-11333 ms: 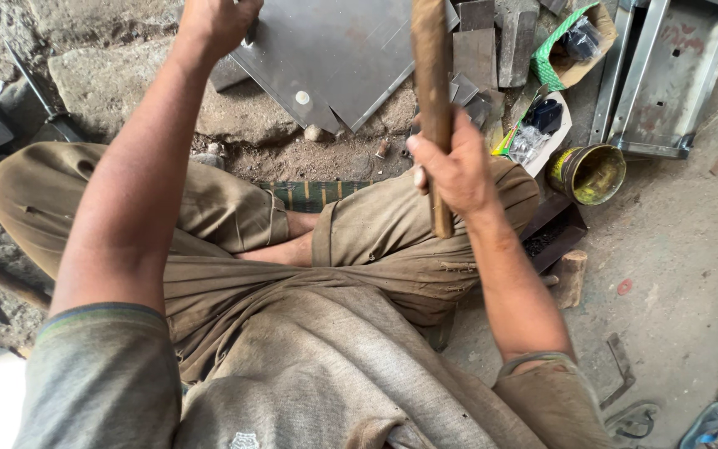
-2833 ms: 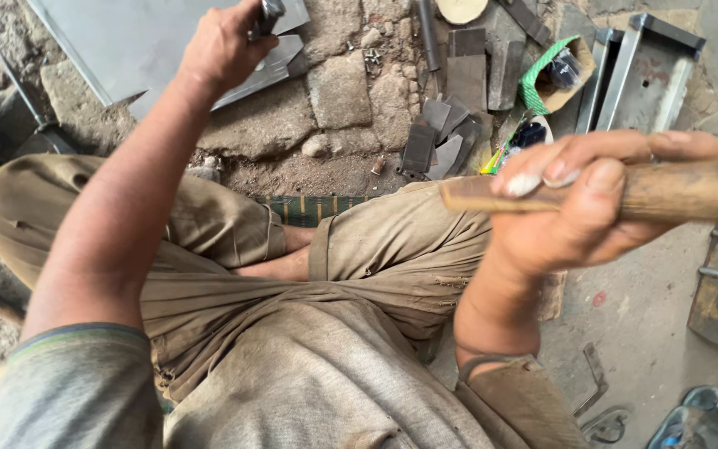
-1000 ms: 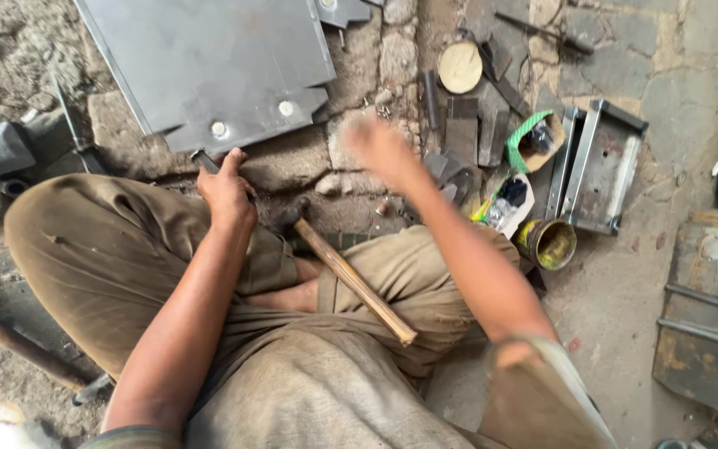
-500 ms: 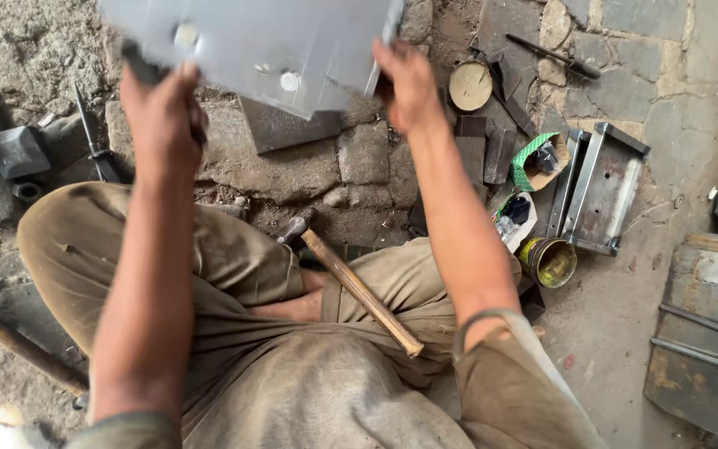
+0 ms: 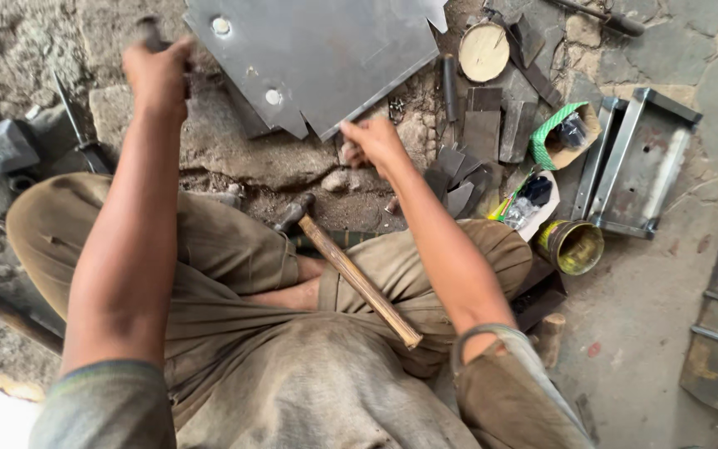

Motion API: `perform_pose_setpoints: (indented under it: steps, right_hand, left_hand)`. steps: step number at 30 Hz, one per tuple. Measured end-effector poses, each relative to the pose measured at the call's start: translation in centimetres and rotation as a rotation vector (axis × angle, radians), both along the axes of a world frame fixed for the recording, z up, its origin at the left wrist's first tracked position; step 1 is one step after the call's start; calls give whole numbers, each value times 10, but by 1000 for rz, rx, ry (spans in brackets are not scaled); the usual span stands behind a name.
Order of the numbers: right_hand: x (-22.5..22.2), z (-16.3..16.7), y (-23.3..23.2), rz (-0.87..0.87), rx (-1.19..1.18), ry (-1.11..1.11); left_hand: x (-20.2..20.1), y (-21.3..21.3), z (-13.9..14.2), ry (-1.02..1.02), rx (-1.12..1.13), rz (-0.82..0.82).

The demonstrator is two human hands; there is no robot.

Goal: The person sits on the ground and uses a hammer and a metal punch to create holes in a flat metal sheet. They repeatedly position the punch and strike it with the hammer to form circular indentations.

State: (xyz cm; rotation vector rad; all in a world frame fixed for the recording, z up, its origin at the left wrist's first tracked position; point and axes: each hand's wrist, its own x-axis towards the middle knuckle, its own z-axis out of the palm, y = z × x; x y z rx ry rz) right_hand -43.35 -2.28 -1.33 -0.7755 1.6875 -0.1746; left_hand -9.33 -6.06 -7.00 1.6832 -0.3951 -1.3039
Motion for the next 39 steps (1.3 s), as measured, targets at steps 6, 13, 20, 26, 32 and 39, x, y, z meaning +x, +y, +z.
perform_pose_setpoints:
  steps: [6,13,20,26,32,39]
  right_hand:
    - [2,70,113,1269,52,219]
    - [0,85,168,871,315,146]
    - [-47,152,165,467,-210,-14]
    - [-45,154,151,116,-436,16]
    - [-71,199,138,33,-883,-274]
    - [-25,194,75,-120,-1876,113]
  left_hand:
    - [-11,16,38,341,-433,-81]
    - [-55,-30,40,-292,-420,-1064]
    - [-64,-38,27,-583,-645,-1156]
    - [-69,-37,27,-599,-464,-1251]
    - [-73,-32,24,-782,-389,-1349]
    - [-68,-14,1,-766,-459,-1233]
